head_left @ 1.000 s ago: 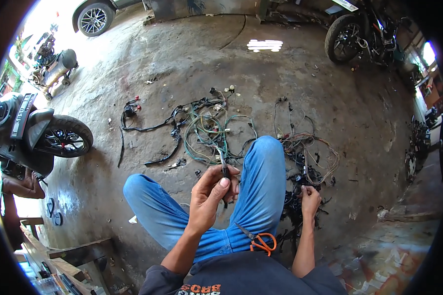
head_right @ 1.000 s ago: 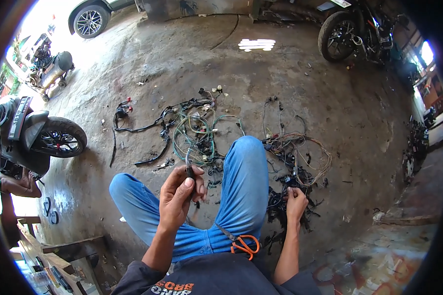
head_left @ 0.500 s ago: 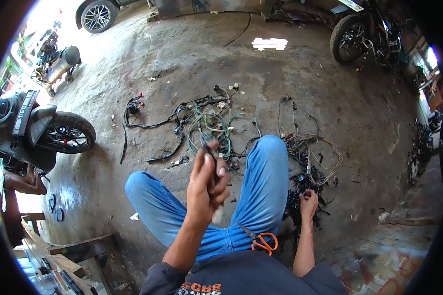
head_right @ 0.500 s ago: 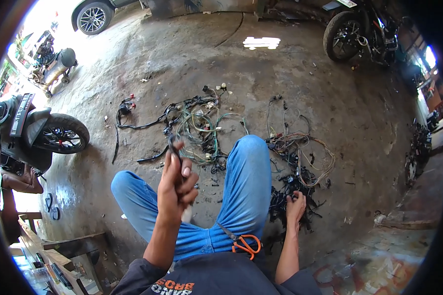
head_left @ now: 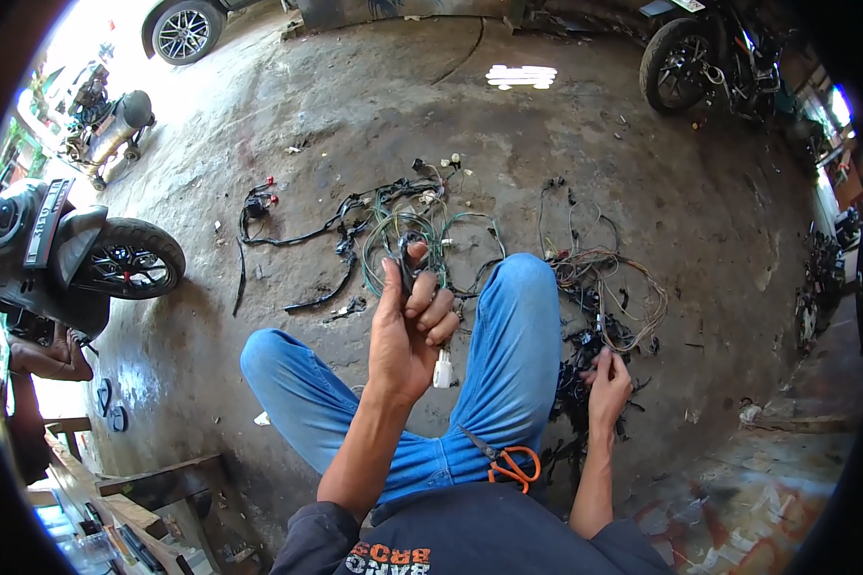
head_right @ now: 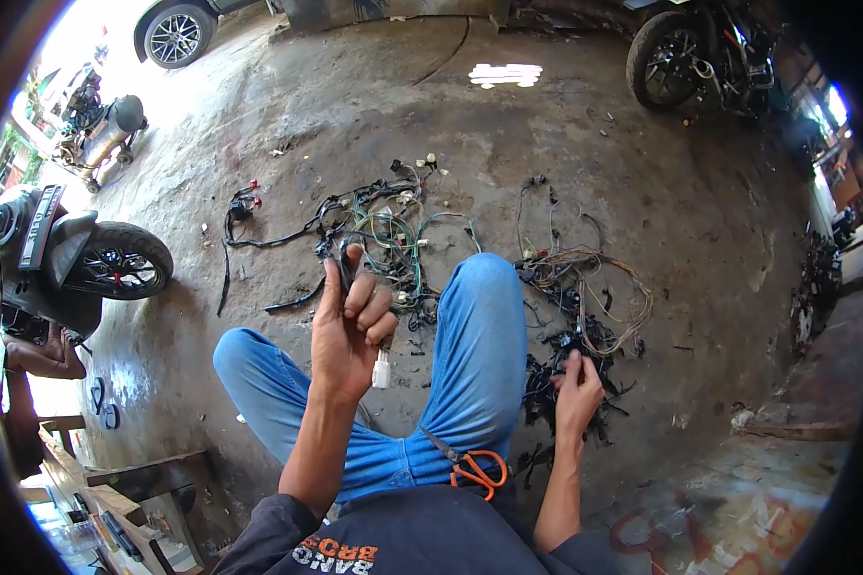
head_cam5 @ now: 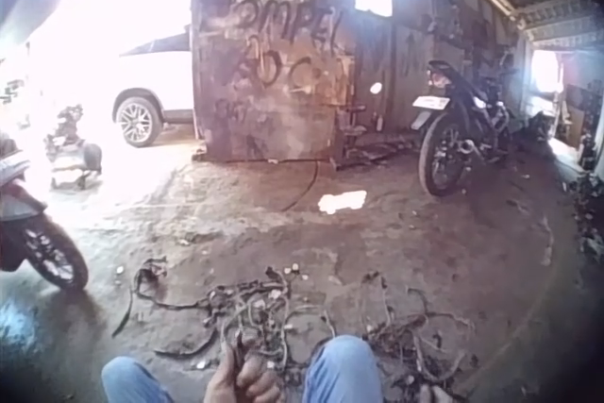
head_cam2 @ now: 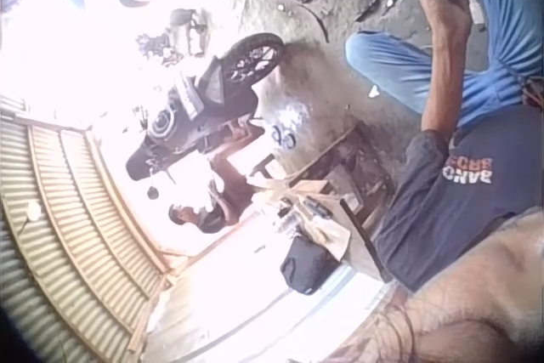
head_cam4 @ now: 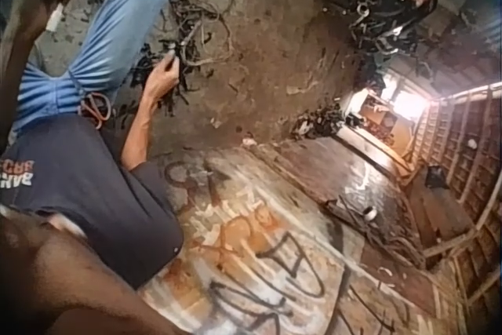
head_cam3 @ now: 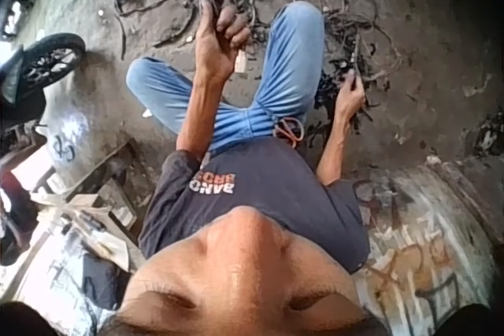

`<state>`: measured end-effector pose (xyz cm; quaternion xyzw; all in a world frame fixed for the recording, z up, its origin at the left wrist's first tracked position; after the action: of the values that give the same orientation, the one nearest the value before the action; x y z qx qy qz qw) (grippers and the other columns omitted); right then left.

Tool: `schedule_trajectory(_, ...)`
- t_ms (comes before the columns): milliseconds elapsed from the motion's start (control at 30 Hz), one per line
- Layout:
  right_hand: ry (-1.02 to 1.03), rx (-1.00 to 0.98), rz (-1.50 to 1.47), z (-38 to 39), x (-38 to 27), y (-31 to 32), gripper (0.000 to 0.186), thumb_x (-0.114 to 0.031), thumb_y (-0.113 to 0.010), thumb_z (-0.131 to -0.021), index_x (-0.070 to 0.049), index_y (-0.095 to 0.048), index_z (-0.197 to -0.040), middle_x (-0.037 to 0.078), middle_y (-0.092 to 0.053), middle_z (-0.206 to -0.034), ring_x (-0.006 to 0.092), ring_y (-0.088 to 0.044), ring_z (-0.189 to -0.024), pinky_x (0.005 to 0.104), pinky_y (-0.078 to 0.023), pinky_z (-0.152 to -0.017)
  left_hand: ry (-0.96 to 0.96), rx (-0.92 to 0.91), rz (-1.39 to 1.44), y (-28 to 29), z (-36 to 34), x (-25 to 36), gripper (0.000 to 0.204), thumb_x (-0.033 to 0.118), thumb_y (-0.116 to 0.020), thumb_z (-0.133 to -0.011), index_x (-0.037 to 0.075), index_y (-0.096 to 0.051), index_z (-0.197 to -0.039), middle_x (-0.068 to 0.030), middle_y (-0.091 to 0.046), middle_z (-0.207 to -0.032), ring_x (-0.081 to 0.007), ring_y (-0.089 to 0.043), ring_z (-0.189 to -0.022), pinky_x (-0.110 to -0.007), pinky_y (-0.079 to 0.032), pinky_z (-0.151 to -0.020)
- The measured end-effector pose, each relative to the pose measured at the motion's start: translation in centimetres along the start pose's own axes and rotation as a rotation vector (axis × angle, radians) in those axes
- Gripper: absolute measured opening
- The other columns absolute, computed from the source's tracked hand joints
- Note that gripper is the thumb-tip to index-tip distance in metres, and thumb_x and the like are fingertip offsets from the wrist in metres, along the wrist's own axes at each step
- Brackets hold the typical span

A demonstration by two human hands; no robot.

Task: Repairing or modifying a motorcycle wiring harness by cutting tape and wires using scissors.

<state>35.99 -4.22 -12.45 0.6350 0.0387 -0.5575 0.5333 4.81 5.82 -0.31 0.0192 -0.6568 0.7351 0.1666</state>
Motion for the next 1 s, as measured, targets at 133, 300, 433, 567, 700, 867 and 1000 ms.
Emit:
schedule_trajectory(133,0.348,-0.400,-0.398,6.9,-11.9,0.2,0.043,-0.038,-0.060,-0.102,0.003,-0.067,-0.092,0.008,-0.069,-0.078,0.0121,-0.068,-0.069,0.0279,-0.053,-0.060,-0.021,-0.043,0.065,0.1,-0.1,-0.7,0.037,0.041,-0.037,-0.110,0.011,-0.054,-0.123,0.0053,-0.024,-0.066,-0.0071,-0.021,-0.056,-0.024,-0.023,-0.051)
schedule_trajectory(300,0.671,-0.662,-0.244,11.7,-18.0,-3.0,0.043,-0.039,-0.065,-0.098,0.004,-0.065,-0.092,0.013,-0.068,-0.080,0.0221,-0.069,-0.069,0.0318,-0.053,-0.061,0.019,-0.101,0.098,0.4,-0.1,-2.1,0.031,0.042,-0.041,-0.108,0.014,-0.054,-0.113,0.0063,-0.029,-0.066,-0.0068,-0.027,-0.057,-0.024,-0.028,-0.055)
schedule_trajectory(433,0.661,-0.587,-0.232,12.3,-17.9,-4.4,0.033,-0.029,-0.068,-0.096,0.002,-0.062,-0.089,0.016,-0.062,-0.075,0.0309,-0.061,-0.062,0.0379,-0.047,-0.056,-0.069,0.025,0.018,0.1,0.1,-1.0,0.025,0.031,-0.044,-0.109,0.007,-0.053,-0.112,0.0053,-0.042,-0.077,-0.0048,-0.035,-0.060,-0.023,-0.033,-0.056)
schedule_trajectory(567,0.745,-0.600,-0.261,12.6,-18.1,-4.3,0.025,-0.022,-0.069,-0.095,0.001,-0.061,-0.088,0.015,-0.056,-0.072,0.0305,-0.055,-0.057,0.0397,-0.044,-0.054,-0.074,0.025,0.069,1.5,-0.3,0.0,0.023,0.026,-0.050,-0.107,0.004,-0.054,-0.113,0.0039,-0.043,-0.079,-0.0058,-0.036,-0.061,-0.022,-0.033,-0.052)
schedule_trajectory(700,0.764,-0.558,-0.286,13.2,-18.3,-4.6,0.025,-0.019,-0.069,-0.094,0.003,-0.061,-0.085,0.012,-0.056,-0.069,0.0196,-0.050,-0.054,0.0337,-0.041,-0.052,-0.060,0.072,0.143,1.4,-0.9,0.0,0.020,0.019,-0.045,-0.109,0.000,-0.051,-0.112,0.0017,-0.040,-0.079,-0.0065,-0.030,-0.060,-0.022,-0.028,-0.048)
schedule_trajectory(867,0.774,-0.559,-0.242,13.7,-18.4,-4.3,0.023,-0.017,-0.070,-0.093,0.001,-0.060,-0.084,0.010,-0.052,-0.067,0.0176,-0.046,-0.052,0.0338,-0.038,-0.050,0.042,0.044,0.286,1.9,-1.4,0.9,0.013,0.013,-0.043,-0.108,0.002,-0.049,-0.108,0.0017,-0.039,-0.079,-0.0069,-0.027,-0.058,-0.023,-0.023,-0.046)
schedule_trajectory(1000,0.796,-0.531,-0.282,14.0,-18.1,-4.6,0.023,-0.018,-0.069,-0.093,0.000,-0.060,-0.083,0.009,-0.050,-0.066,0.0176,-0.044,-0.050,0.0340,-0.037,-0.049,0.091,0.061,0.340,1.9,-1.7,1.1,0.010,0.011,-0.043,-0.107,0.004,-0.048,-0.106,0.0020,-0.038,-0.078,-0.0067,-0.025,-0.057,-0.024,-0.020,-0.044)
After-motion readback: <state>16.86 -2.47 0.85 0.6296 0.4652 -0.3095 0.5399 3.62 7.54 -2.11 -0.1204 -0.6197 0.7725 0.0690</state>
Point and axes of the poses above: each hand's wrist, its own z-axis away from the middle knuckle, its own y-axis out of the back of the hand, x = y × z, the point moved 1 cm from there along -z, towards the middle knuckle
